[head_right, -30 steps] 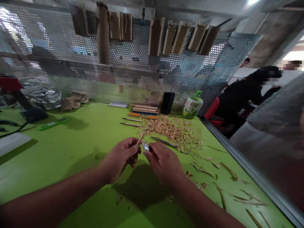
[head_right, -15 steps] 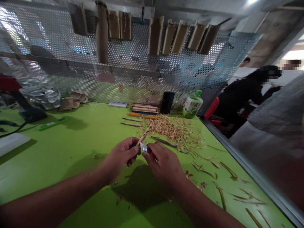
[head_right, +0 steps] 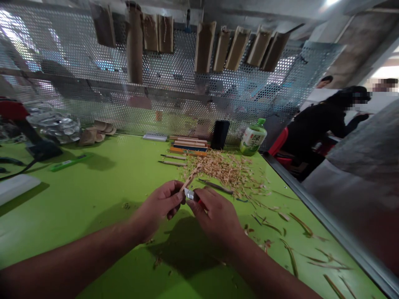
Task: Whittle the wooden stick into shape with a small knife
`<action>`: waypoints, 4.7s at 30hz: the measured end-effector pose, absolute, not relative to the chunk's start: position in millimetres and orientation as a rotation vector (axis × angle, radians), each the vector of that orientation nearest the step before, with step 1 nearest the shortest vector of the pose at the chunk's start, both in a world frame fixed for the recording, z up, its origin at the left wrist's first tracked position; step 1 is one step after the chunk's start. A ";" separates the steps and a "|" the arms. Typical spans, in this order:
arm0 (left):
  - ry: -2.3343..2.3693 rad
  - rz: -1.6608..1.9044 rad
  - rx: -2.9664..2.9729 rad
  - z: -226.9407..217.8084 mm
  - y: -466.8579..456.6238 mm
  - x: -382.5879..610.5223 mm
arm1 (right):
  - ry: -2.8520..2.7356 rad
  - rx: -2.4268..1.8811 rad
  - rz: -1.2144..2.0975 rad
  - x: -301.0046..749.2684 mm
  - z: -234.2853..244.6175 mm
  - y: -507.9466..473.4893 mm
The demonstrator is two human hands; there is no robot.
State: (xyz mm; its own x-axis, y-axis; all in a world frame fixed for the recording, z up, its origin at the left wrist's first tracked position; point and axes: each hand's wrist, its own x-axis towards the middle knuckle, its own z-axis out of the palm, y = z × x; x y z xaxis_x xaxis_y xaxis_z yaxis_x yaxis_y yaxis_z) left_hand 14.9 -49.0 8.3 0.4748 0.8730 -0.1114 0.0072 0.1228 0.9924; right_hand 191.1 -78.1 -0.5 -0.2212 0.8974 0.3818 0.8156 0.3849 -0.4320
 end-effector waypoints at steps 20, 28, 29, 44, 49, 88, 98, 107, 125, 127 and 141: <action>0.852 0.884 1.672 9.7 -53.6 12.7 | -2.050 -1.521 0.189 189.0 -3.8 -81.1; 1.014 0.953 1.940 3.9 -49.4 13.1 | -2.052 -1.577 0.220 184.0 -3.5 -83.2; 1.020 0.961 1.961 3.0 -49.4 13.3 | -2.054 -1.571 0.230 183.2 -3.5 -84.1; 1.035 1.012 1.883 -0.8 -43.5 11.2 | -2.084 -1.499 0.523 185.7 1.0 -78.9; 1.032 1.026 1.933 -3.7 -42.8 11.7 | -2.042 -1.469 0.549 187.2 0.8 -77.1; 0.986 1.054 1.528 3.7 -54.6 19.0 | -2.093 -1.595 -0.092 177.4 -7.1 -89.7; 0.966 1.015 1.515 5.4 -51.6 18.5 | -2.039 -1.641 0.048 175.6 -9.8 -87.8; 0.882 0.809 1.374 4.5 -49.2 16.4 | -2.047 -1.675 0.036 180.4 -6.5 -83.8; 0.815 0.709 1.300 -0.1 -42.7 13.2 | -1.860 -1.549 0.391 198.8 -2.0 -76.1; 0.823 0.714 1.314 -1.1 -43.2 12.8 | -1.861 -1.569 0.400 199.9 -0.2 -76.4; 0.913 0.660 1.359 14.9 -51.0 13.8 | -1.895 -1.695 0.349 197.7 -0.4 -78.3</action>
